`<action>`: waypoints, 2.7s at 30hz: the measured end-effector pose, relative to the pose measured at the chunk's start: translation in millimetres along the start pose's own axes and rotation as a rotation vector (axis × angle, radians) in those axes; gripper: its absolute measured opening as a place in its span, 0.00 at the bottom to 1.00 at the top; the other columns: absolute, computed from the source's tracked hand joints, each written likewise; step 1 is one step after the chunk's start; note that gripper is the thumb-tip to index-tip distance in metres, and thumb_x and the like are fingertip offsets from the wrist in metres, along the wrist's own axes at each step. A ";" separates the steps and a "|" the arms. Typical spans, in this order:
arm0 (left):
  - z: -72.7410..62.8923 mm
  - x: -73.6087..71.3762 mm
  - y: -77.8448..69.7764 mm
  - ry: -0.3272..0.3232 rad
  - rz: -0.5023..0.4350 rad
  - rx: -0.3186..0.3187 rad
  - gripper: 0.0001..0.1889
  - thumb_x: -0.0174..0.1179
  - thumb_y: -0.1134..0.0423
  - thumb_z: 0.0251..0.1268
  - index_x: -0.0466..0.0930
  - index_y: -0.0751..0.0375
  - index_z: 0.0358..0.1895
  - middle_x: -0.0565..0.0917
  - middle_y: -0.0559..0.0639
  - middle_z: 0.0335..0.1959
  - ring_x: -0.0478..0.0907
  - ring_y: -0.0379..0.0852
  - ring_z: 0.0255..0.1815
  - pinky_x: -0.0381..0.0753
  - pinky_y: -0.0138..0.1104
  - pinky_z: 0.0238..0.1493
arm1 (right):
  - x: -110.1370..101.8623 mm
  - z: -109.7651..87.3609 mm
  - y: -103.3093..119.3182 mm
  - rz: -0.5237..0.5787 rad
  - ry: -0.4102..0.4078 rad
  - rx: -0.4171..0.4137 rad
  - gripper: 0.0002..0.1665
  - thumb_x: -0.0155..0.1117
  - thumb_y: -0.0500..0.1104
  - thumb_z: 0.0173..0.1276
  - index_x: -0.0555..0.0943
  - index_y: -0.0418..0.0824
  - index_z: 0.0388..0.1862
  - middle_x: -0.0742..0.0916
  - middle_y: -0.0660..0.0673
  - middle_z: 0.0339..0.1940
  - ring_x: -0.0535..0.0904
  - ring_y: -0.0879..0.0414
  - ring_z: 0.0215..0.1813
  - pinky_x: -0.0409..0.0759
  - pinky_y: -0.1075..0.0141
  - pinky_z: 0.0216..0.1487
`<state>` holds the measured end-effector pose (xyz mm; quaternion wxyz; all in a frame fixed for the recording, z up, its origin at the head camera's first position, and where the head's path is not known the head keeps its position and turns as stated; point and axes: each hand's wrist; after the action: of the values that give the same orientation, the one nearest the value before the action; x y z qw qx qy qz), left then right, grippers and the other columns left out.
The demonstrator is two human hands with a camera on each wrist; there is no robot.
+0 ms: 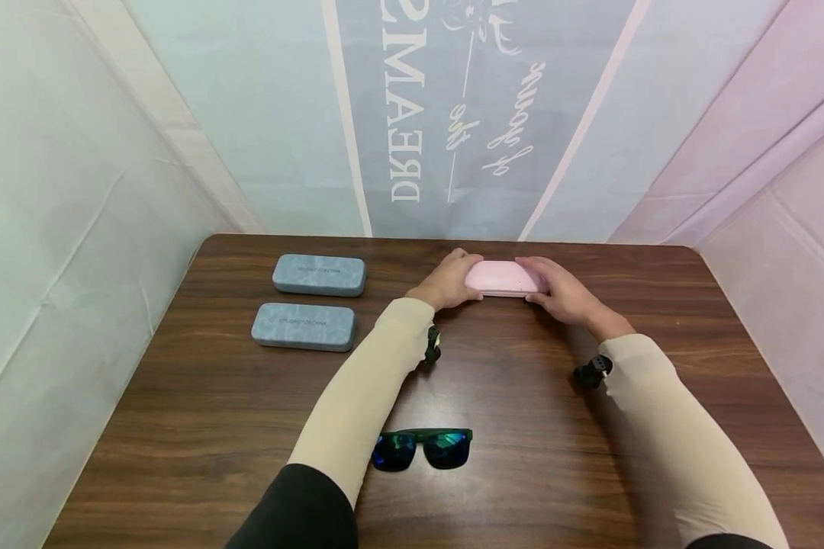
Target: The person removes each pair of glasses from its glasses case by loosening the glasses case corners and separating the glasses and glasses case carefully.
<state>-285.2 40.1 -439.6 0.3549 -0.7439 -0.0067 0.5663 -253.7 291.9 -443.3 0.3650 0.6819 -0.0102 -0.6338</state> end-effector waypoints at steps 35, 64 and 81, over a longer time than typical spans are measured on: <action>-3.7 -0.3 -5.0 -0.005 0.050 -0.003 0.36 0.71 0.54 0.65 0.67 0.55 0.74 0.71 0.54 0.66 0.69 0.47 0.66 0.68 0.36 0.67 | -0.3 0.5 6.1 -0.053 0.010 -0.006 0.40 0.68 0.29 0.67 0.64 0.29 0.76 0.70 0.26 0.72 0.63 0.31 0.74 0.58 0.38 0.72; -7.4 3.4 -18.8 -0.001 0.357 0.000 0.48 0.49 0.30 0.72 0.49 0.61 0.81 0.64 0.56 0.74 0.60 0.51 0.76 0.56 0.45 0.76 | 1.9 -5.0 20.6 -0.187 0.042 0.073 0.47 0.69 0.39 0.68 0.57 0.32 0.79 0.63 0.23 0.74 0.56 0.25 0.75 0.57 0.32 0.70; -12.0 6.4 -31.3 0.027 0.457 0.003 0.48 0.35 0.25 0.73 0.39 0.54 0.84 0.47 0.55 0.84 0.41 0.52 0.84 0.32 0.60 0.77 | 1.8 -10.2 32.1 -0.249 0.115 0.156 0.54 0.65 0.53 0.73 0.47 0.35 0.84 0.50 0.24 0.81 0.44 0.28 0.80 0.44 0.29 0.72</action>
<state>-260.5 59.9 -427.0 0.2184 -0.7330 0.1675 0.6220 -230.2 272.5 -429.1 0.2293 0.7395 0.0462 -0.6313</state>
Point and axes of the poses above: each hand's wrist, its own z-axis towards the middle knuckle, its own x-axis out of the palm, y = z × x
